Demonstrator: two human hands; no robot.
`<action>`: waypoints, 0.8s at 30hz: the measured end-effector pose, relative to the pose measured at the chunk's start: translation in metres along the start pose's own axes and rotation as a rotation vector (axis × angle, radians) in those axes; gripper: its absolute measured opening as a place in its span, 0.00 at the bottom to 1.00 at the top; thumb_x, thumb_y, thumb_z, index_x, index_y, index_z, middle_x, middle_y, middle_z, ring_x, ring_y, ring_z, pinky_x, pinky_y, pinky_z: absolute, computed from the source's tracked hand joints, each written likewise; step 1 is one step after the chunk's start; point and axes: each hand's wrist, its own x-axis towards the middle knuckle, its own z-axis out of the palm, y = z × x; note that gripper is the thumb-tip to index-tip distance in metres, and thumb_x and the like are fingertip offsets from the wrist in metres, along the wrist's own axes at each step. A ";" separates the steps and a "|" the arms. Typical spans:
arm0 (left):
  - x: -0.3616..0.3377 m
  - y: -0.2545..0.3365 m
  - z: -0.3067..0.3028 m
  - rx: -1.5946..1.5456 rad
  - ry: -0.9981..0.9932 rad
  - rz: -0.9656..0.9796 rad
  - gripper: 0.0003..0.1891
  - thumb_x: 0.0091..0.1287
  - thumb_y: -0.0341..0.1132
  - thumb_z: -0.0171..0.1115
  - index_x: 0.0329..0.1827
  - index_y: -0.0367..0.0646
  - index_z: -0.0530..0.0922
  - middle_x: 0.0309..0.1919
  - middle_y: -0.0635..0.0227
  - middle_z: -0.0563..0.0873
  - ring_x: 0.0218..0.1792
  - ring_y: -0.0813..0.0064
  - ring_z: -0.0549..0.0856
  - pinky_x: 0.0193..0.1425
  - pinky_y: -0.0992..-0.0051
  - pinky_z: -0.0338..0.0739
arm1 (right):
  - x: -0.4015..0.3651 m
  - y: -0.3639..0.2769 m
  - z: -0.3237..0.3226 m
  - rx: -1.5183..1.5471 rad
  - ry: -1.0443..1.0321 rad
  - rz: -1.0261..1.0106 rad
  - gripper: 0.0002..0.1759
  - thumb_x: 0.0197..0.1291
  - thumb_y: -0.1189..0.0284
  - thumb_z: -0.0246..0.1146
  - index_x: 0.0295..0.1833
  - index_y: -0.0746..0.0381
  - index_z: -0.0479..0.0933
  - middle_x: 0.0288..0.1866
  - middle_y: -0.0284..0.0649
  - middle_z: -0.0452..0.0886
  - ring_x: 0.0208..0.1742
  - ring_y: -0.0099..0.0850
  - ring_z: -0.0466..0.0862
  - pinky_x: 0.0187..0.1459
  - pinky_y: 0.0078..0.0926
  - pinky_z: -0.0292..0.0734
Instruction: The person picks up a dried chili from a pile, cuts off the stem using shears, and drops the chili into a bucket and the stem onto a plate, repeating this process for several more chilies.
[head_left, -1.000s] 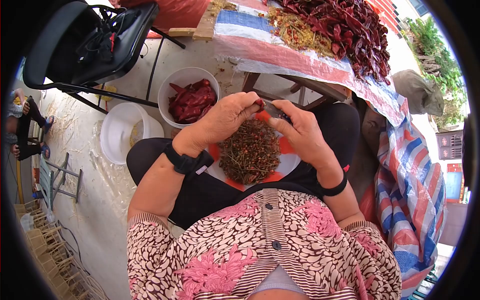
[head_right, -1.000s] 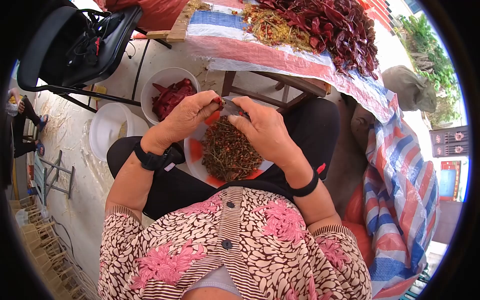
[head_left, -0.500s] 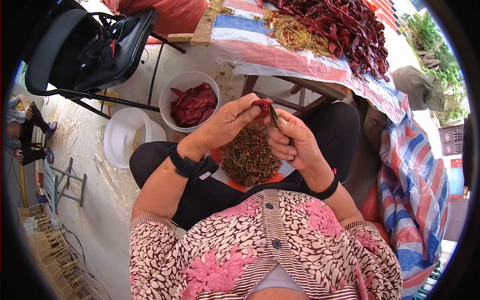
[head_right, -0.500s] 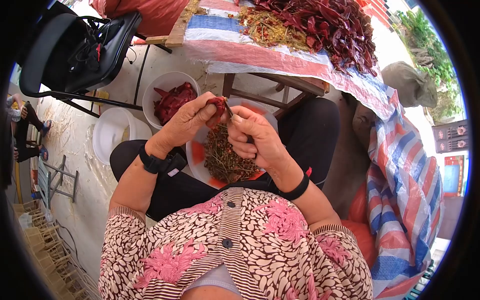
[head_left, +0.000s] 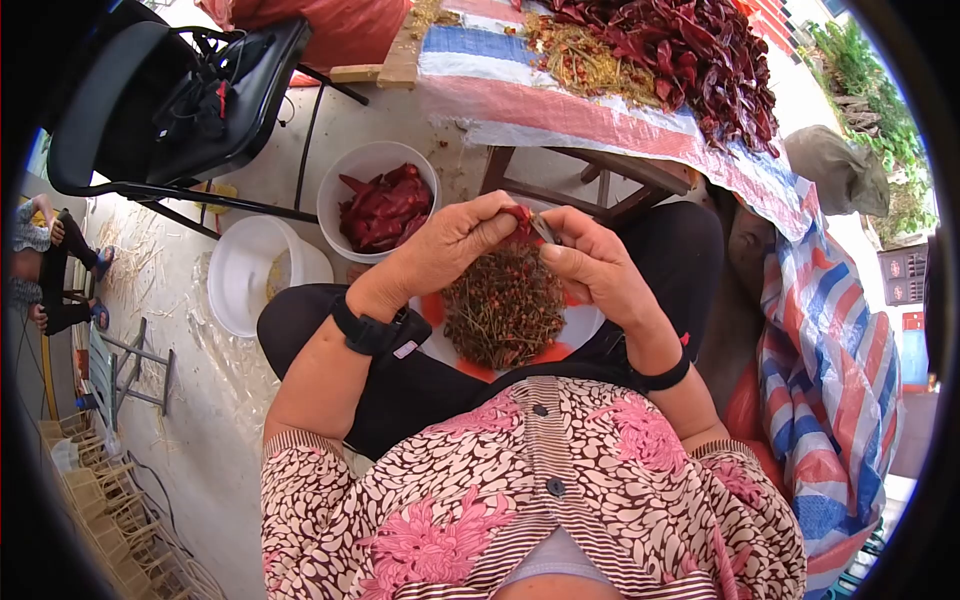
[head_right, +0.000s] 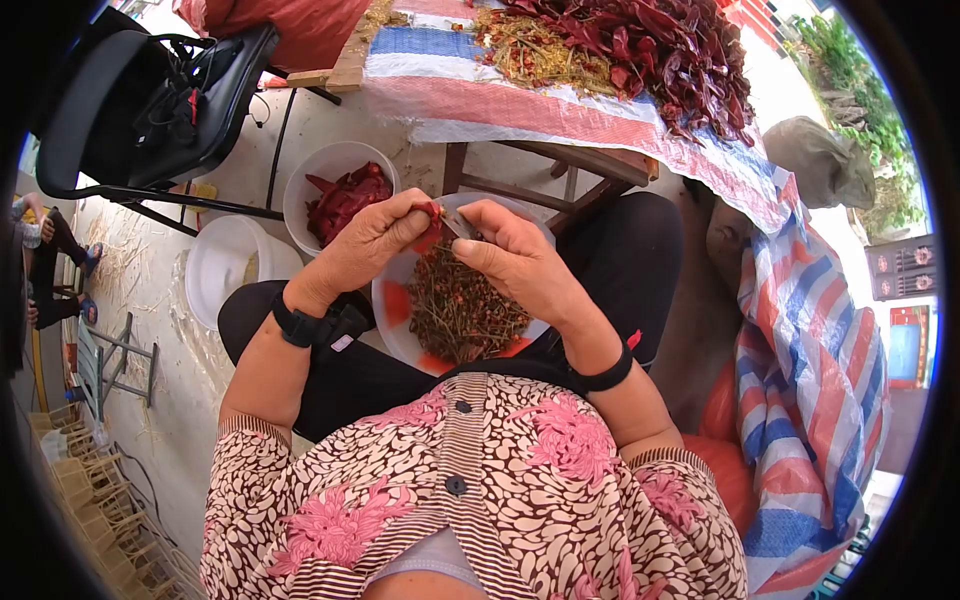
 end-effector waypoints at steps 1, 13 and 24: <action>0.000 -0.001 -0.002 -0.078 -0.043 -0.042 0.14 0.77 0.43 0.51 0.52 0.42 0.75 0.37 0.78 0.75 0.41 0.87 0.72 0.48 0.84 0.69 | -0.002 -0.001 -0.007 0.035 -0.052 0.076 0.18 0.69 0.65 0.61 0.57 0.66 0.72 0.45 0.30 0.77 0.47 0.17 0.74 0.51 0.17 0.70; 0.000 0.000 0.002 -0.317 -0.196 -0.284 0.13 0.76 0.45 0.52 0.46 0.44 0.75 0.25 0.83 0.67 0.24 0.91 0.63 0.27 0.87 0.54 | -0.002 -0.008 -0.010 -0.700 -0.060 -0.207 0.20 0.67 0.61 0.61 0.56 0.64 0.71 0.39 0.39 0.77 0.42 0.27 0.77 0.45 0.27 0.72; -0.003 -0.014 -0.003 -0.477 -0.425 -0.382 0.14 0.76 0.44 0.54 0.46 0.41 0.74 0.26 0.81 0.66 0.24 0.88 0.60 0.27 0.84 0.54 | -0.016 0.026 -0.004 0.333 -0.272 0.043 0.20 0.71 0.60 0.56 0.56 0.65 0.68 0.20 0.24 0.61 0.16 0.10 0.56 0.17 0.11 0.47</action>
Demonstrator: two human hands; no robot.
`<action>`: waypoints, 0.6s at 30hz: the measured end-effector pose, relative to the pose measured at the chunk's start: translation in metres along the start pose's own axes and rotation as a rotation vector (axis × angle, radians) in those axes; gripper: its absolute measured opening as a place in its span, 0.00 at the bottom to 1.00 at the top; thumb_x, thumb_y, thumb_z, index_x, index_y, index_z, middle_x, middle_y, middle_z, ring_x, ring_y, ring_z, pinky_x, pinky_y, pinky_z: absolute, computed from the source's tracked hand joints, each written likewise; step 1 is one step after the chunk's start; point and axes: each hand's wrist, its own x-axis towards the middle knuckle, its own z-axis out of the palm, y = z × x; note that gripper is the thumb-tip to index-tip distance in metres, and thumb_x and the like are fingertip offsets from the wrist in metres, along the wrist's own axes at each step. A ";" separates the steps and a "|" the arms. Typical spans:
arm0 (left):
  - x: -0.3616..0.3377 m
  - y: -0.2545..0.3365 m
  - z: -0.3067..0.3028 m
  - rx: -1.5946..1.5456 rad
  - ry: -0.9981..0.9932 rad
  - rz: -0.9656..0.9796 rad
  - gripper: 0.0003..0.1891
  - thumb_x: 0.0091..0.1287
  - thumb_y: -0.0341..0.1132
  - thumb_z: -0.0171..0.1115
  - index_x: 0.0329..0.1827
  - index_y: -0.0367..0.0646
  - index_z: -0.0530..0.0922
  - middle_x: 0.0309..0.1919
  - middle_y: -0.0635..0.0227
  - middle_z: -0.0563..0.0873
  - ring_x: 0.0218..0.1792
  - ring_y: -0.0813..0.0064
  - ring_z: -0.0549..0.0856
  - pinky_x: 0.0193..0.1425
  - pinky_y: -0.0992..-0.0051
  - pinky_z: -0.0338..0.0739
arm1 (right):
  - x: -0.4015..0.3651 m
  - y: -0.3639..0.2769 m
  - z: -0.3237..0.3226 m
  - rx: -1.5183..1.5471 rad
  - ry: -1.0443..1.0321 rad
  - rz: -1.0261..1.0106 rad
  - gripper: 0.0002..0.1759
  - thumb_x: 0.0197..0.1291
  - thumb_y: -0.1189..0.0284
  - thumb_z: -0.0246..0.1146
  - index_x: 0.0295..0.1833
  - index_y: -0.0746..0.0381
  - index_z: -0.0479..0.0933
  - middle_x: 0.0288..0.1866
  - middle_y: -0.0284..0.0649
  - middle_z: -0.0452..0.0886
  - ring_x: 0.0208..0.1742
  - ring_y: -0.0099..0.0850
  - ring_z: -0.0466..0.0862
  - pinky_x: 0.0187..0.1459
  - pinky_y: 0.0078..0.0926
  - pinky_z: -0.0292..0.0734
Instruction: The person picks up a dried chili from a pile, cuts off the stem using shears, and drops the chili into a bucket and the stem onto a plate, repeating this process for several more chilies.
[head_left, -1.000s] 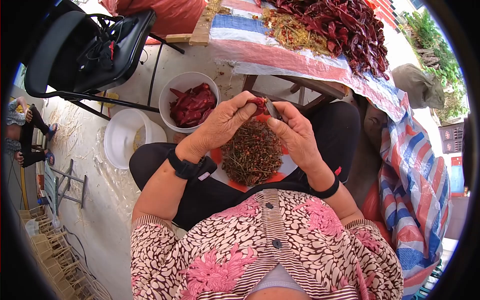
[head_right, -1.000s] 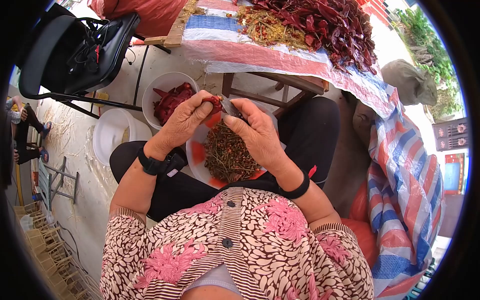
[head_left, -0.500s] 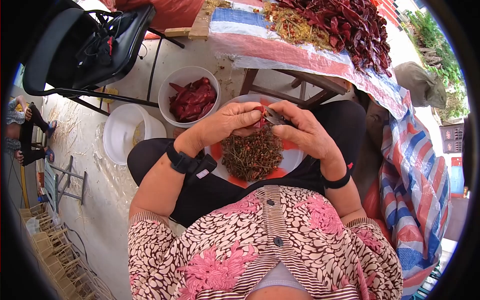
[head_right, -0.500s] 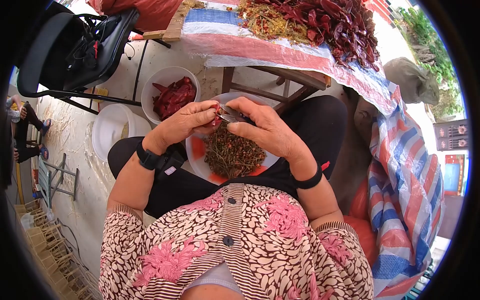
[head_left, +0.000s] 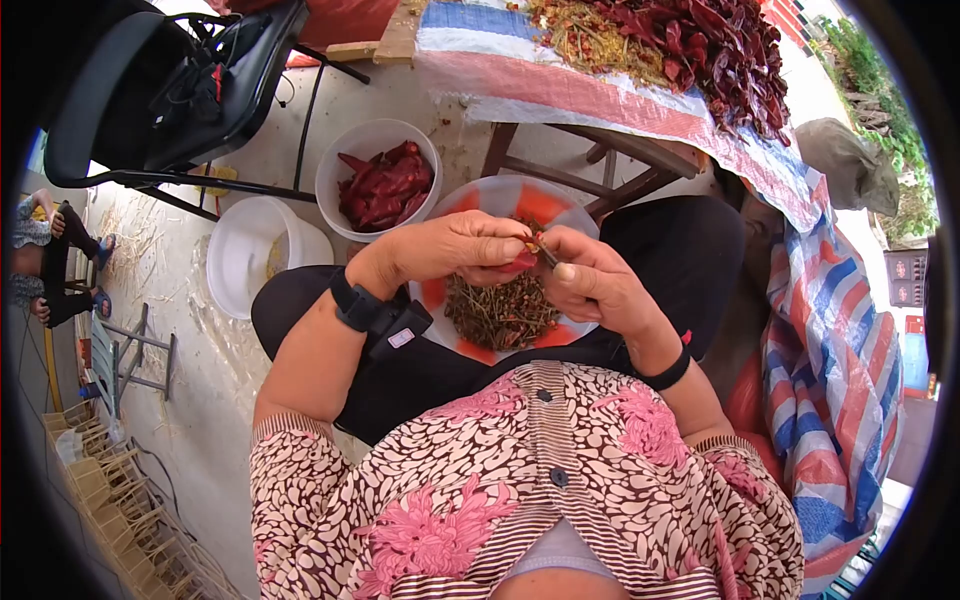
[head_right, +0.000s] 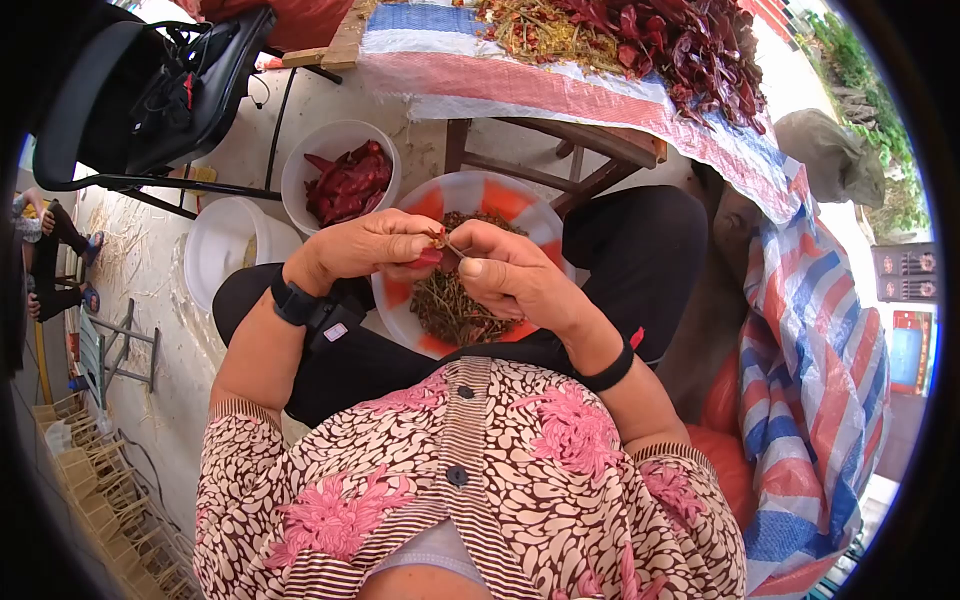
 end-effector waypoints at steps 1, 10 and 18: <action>0.000 0.000 -0.001 -0.007 -0.045 0.015 0.14 0.75 0.44 0.54 0.45 0.41 0.74 0.26 0.81 0.66 0.24 0.88 0.60 0.27 0.84 0.54 | 0.000 0.005 -0.001 0.154 -0.046 0.015 0.20 0.71 0.60 0.56 0.56 0.65 0.68 0.20 0.24 0.60 0.16 0.11 0.56 0.17 0.11 0.48; 0.001 0.003 -0.002 0.099 0.039 -0.082 0.15 0.75 0.45 0.54 0.48 0.41 0.75 0.29 0.80 0.69 0.28 0.90 0.64 0.30 0.86 0.58 | -0.001 -0.003 -0.013 0.306 -0.084 -0.085 0.19 0.71 0.61 0.55 0.55 0.66 0.69 0.22 0.26 0.62 0.14 0.13 0.58 0.16 0.12 0.51; -0.014 -0.010 -0.062 1.118 0.763 -0.206 0.14 0.69 0.40 0.58 0.49 0.39 0.75 0.37 0.54 0.83 0.39 0.59 0.82 0.46 0.66 0.75 | -0.007 0.025 -0.035 -1.197 0.222 0.216 0.22 0.63 0.62 0.62 0.58 0.61 0.69 0.37 0.47 0.81 0.44 0.45 0.83 0.44 0.42 0.73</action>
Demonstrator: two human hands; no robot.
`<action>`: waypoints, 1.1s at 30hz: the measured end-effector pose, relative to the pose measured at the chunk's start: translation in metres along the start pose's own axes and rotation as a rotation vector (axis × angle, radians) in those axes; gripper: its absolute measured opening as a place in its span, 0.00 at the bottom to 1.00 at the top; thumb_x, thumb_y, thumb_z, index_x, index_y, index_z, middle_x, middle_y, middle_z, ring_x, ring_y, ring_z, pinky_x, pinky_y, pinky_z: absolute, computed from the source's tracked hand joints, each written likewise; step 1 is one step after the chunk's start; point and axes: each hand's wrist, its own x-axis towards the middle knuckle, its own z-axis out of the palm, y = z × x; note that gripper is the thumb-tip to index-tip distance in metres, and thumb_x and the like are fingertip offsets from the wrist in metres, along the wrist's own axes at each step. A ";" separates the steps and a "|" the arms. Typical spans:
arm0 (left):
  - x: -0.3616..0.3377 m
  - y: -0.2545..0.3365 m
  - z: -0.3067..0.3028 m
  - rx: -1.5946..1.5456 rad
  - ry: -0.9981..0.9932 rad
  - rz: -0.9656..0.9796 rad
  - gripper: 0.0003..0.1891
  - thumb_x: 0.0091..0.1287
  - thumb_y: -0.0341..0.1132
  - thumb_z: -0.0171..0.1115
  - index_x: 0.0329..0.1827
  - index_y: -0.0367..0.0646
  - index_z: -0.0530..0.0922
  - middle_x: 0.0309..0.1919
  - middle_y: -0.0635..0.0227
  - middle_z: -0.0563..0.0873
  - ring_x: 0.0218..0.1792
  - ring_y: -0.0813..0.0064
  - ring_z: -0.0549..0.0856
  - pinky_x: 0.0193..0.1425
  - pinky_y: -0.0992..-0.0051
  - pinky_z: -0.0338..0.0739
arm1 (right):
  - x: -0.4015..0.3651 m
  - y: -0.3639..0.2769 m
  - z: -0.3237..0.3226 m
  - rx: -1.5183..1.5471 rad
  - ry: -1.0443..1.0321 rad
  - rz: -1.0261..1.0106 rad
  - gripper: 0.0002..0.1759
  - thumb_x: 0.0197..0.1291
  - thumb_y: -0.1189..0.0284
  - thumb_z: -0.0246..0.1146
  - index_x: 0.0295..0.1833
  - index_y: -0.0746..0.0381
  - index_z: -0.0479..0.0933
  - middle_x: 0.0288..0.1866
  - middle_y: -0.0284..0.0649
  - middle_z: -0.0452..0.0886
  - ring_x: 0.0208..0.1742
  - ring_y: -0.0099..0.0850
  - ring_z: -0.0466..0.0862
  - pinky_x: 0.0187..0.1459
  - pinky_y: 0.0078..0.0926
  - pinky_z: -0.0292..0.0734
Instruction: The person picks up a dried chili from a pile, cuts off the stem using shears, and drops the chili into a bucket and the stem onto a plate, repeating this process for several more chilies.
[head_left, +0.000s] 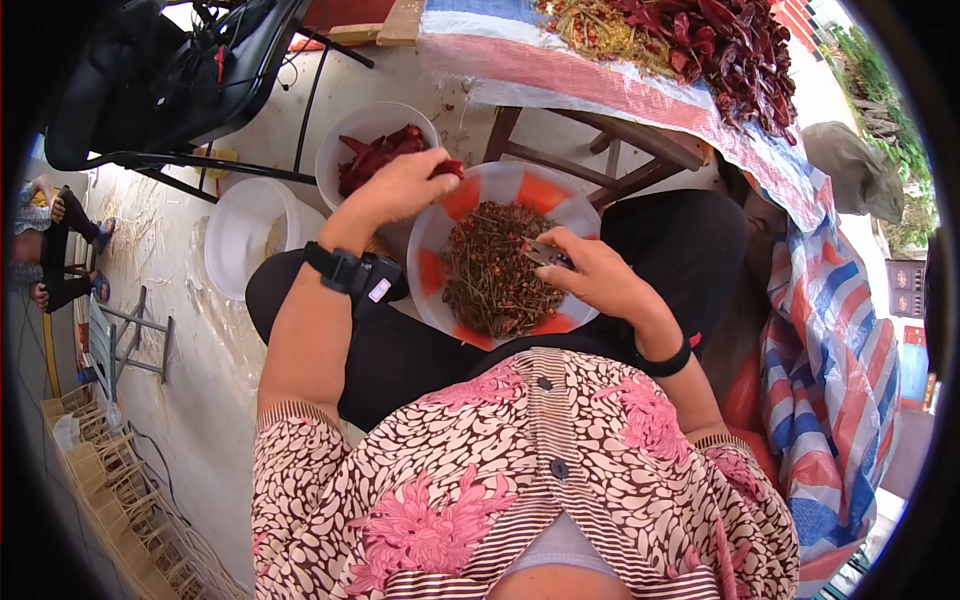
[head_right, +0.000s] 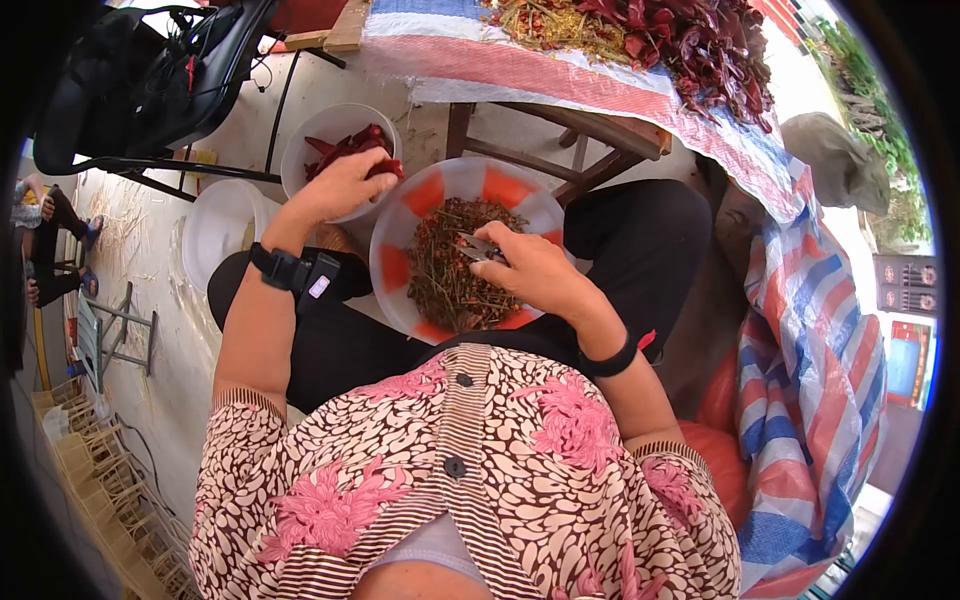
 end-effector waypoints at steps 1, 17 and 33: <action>0.004 -0.006 0.002 0.061 0.079 -0.004 0.14 0.68 0.40 0.58 0.48 0.39 0.75 0.39 0.53 0.84 0.40 0.53 0.83 0.47 0.63 0.76 | 0.001 0.005 0.008 -0.061 0.031 0.023 0.21 0.63 0.63 0.62 0.57 0.61 0.68 0.38 0.47 0.81 0.44 0.47 0.83 0.44 0.43 0.73; 0.022 -0.043 0.015 0.429 0.175 -0.153 0.19 0.61 0.40 0.57 0.54 0.45 0.72 0.48 0.48 0.82 0.50 0.44 0.82 0.54 0.50 0.76 | 0.007 0.033 0.039 -0.276 0.105 -0.094 0.28 0.57 0.64 0.64 0.65 0.45 0.67 0.39 0.46 0.79 0.46 0.46 0.82 0.43 0.44 0.77; 0.013 -0.009 0.013 0.459 -0.207 -0.165 0.20 0.62 0.41 0.61 0.57 0.47 0.78 0.48 0.56 0.86 0.54 0.55 0.83 0.59 0.57 0.70 | 0.083 0.085 -0.215 -0.285 1.055 0.237 0.17 0.58 0.59 0.64 0.48 0.58 0.80 0.44 0.48 0.84 0.46 0.48 0.83 0.46 0.43 0.75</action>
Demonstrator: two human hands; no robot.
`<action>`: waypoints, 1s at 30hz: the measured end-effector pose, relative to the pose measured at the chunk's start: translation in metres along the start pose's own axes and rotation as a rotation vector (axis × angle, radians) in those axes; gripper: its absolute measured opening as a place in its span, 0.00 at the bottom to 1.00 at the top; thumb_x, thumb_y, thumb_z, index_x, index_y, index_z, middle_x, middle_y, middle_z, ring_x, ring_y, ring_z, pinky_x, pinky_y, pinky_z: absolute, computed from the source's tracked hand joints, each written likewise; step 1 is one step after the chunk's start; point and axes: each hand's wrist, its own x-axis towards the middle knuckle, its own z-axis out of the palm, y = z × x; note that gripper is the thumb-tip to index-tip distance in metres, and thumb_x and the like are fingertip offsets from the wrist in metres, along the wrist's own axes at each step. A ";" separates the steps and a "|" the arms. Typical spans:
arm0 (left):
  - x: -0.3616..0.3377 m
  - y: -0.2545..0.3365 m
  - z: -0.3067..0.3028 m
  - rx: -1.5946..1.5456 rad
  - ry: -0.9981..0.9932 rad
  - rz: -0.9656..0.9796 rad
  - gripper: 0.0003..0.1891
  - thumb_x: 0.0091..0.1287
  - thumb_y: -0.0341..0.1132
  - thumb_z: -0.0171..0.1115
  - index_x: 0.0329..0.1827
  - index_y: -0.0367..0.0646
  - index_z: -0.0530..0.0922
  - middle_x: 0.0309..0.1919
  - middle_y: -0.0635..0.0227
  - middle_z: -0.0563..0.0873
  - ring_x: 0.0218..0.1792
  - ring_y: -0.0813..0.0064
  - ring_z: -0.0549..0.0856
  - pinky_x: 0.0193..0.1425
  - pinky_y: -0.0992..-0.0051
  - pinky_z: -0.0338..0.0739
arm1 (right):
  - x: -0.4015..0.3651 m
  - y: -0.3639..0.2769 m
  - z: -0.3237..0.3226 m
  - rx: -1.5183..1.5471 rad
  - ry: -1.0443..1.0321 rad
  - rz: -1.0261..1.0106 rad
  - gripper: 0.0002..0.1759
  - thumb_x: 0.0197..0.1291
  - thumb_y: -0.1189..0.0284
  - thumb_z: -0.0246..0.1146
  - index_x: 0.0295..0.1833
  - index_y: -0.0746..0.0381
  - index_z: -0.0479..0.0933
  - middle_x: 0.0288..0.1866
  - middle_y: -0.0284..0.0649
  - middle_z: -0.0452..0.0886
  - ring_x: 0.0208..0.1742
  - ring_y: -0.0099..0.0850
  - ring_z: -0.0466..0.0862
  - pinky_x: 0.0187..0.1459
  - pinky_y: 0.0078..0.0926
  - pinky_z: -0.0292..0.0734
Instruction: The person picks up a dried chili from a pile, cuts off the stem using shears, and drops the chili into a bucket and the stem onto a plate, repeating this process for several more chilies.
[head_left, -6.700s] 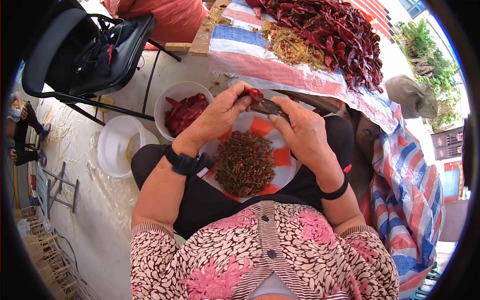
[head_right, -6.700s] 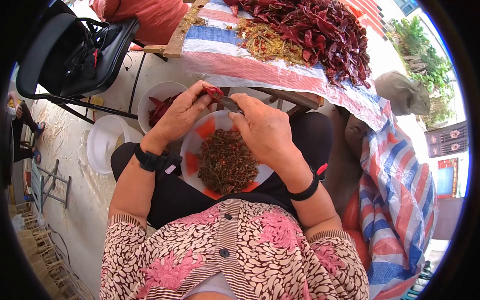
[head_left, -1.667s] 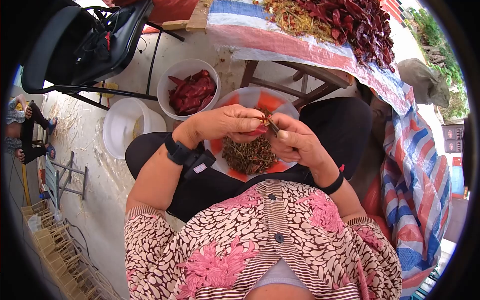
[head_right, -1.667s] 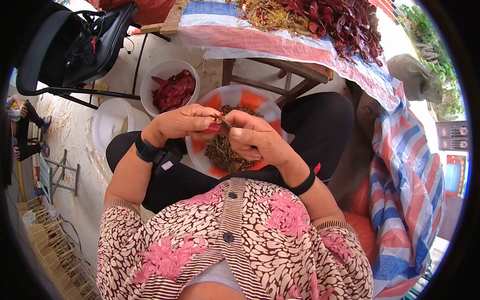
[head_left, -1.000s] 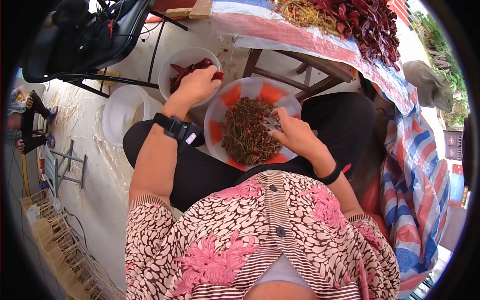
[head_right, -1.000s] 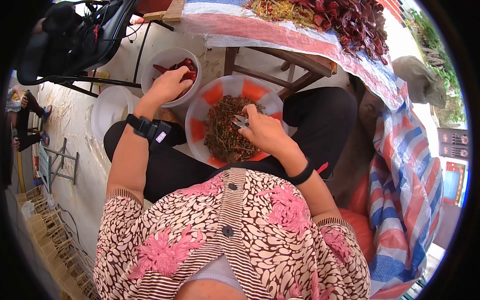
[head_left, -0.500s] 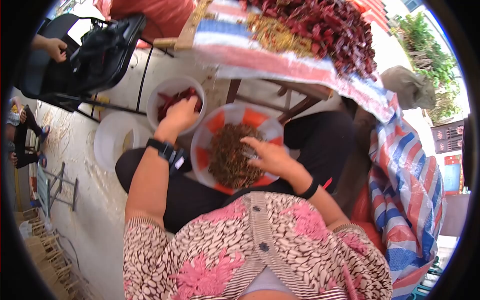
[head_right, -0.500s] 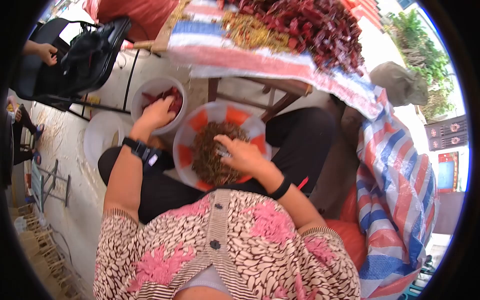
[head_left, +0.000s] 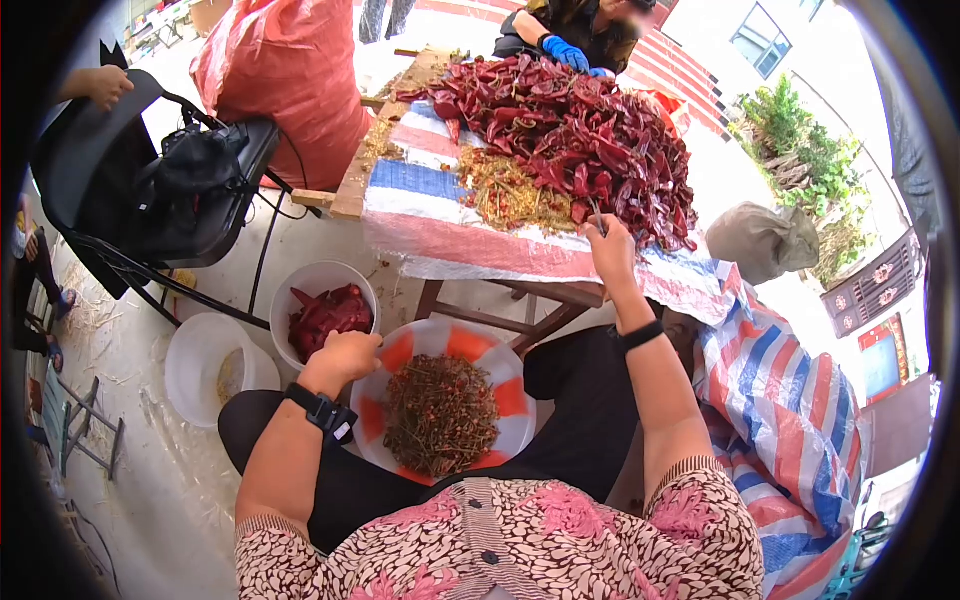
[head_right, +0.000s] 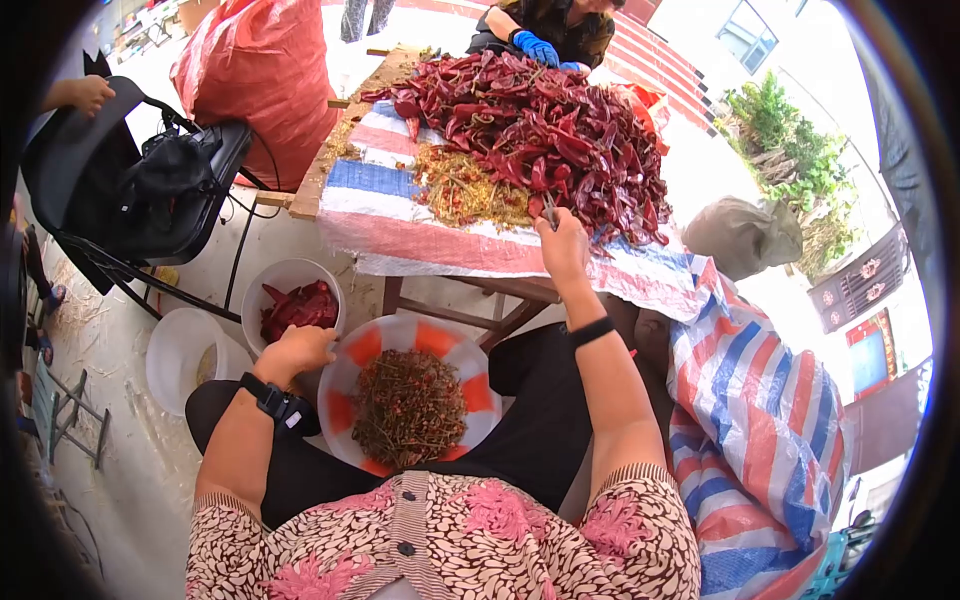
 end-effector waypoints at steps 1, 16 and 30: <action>0.002 -0.001 0.001 -0.004 -0.016 0.005 0.20 0.62 0.41 0.61 0.57 0.47 0.77 0.49 0.56 0.86 0.54 0.55 0.83 0.59 0.57 0.70 | 0.014 -0.003 0.000 -0.042 0.022 0.035 0.18 0.58 0.59 0.64 0.49 0.57 0.80 0.45 0.48 0.84 0.47 0.48 0.83 0.47 0.44 0.75; 0.010 0.001 -0.005 0.012 -0.082 0.070 0.23 0.61 0.40 0.64 0.59 0.44 0.76 0.51 0.55 0.84 0.53 0.53 0.82 0.56 0.57 0.76 | 0.074 -0.010 0.021 -0.304 0.022 0.236 0.19 0.55 0.57 0.64 0.50 0.54 0.80 0.49 0.45 0.84 0.53 0.46 0.83 0.52 0.46 0.76; -0.002 0.043 -0.035 -0.418 0.843 0.487 0.25 0.62 0.33 0.65 0.63 0.44 0.71 0.57 0.55 0.76 0.58 0.53 0.75 0.63 0.62 0.72 | -0.042 -0.076 -0.022 0.976 -0.364 0.113 0.05 0.66 0.71 0.60 0.41 0.60 0.75 0.25 0.25 0.73 0.15 0.11 0.63 0.15 0.13 0.53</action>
